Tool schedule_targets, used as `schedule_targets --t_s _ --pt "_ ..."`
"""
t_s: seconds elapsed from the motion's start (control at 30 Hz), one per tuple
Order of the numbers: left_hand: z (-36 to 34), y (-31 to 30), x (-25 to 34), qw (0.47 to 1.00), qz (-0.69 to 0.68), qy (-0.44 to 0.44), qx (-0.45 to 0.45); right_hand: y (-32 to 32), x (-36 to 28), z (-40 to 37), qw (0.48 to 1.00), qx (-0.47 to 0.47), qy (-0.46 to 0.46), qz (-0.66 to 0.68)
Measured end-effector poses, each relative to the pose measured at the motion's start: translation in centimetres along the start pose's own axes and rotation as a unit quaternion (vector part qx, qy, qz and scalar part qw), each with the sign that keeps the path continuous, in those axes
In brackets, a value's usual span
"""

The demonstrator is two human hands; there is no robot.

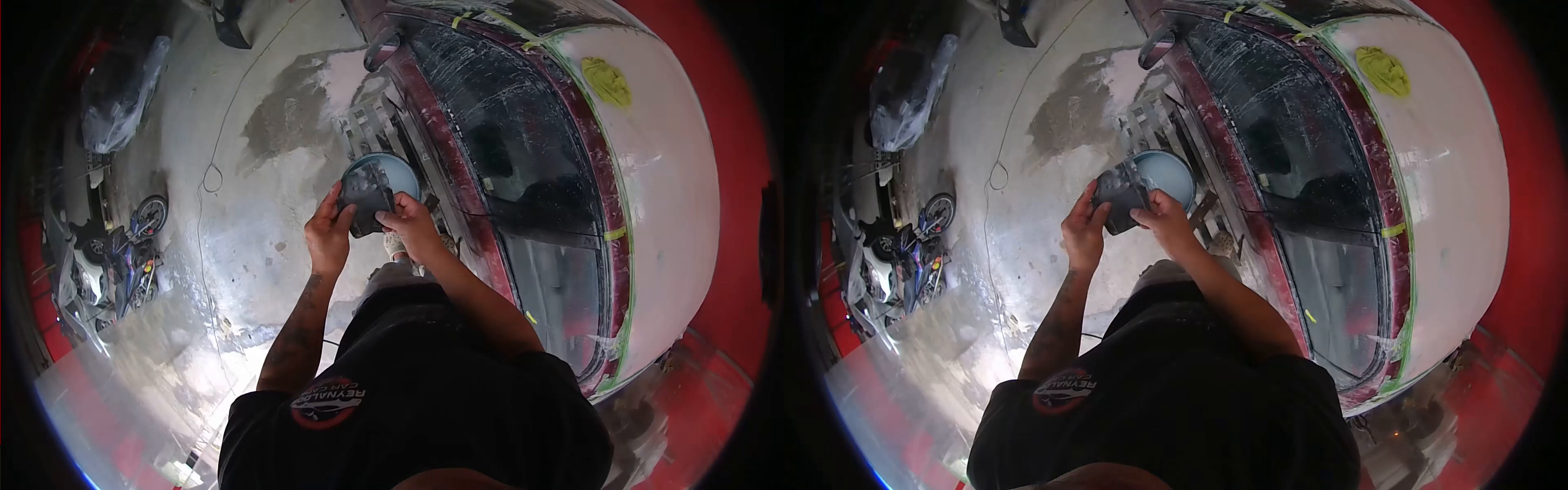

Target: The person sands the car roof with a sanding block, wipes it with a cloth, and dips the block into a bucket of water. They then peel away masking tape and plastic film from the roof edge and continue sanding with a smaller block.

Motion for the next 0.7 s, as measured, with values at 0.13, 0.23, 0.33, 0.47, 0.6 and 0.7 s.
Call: schedule_targets --t_s 0.13,0.23,0.33,0.47,0.6,0.7 --pt "0.7 4.1 2.3 0.993 0.046 0.011 -0.11 -3.7 -6.4 -1.3 0.984 0.102 -0.144 -0.006" --pt "0.2 7.8 4.2 0.975 -0.004 -0.016 -0.222 -6.1 -8.8 -2.9 0.967 0.133 -0.217 0.003" --pt "-0.3 10.8 5.2 0.95 -0.014 -0.009 -0.31 -8.1 -8.9 -4.3 0.962 0.16 -0.212 0.066" --pt "-1.3 15.4 4.9 0.911 -0.011 -0.04 -0.41 -10.2 -6.7 -6.2 0.951 0.053 -0.098 0.29" --pt "-3.1 20.1 7.8 0.888 0.18 0.063 -0.419 -15.4 -4.6 -7.9 0.96 0.142 -0.099 0.219" --pt "-3.3 24.8 9.0 0.871 0.213 0.067 -0.438 -18.5 -5.5 -10.4 0.962 0.168 -0.111 0.185"
Point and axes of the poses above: each hand's wrist, its own z-axis towards the middle knuckle, its own y-axis out of the palm, x = y × z, the point moved 7 cm from there along z, towards the middle knuckle, and after that the axes turned 2 degrees about x, right-handed, at the moved point
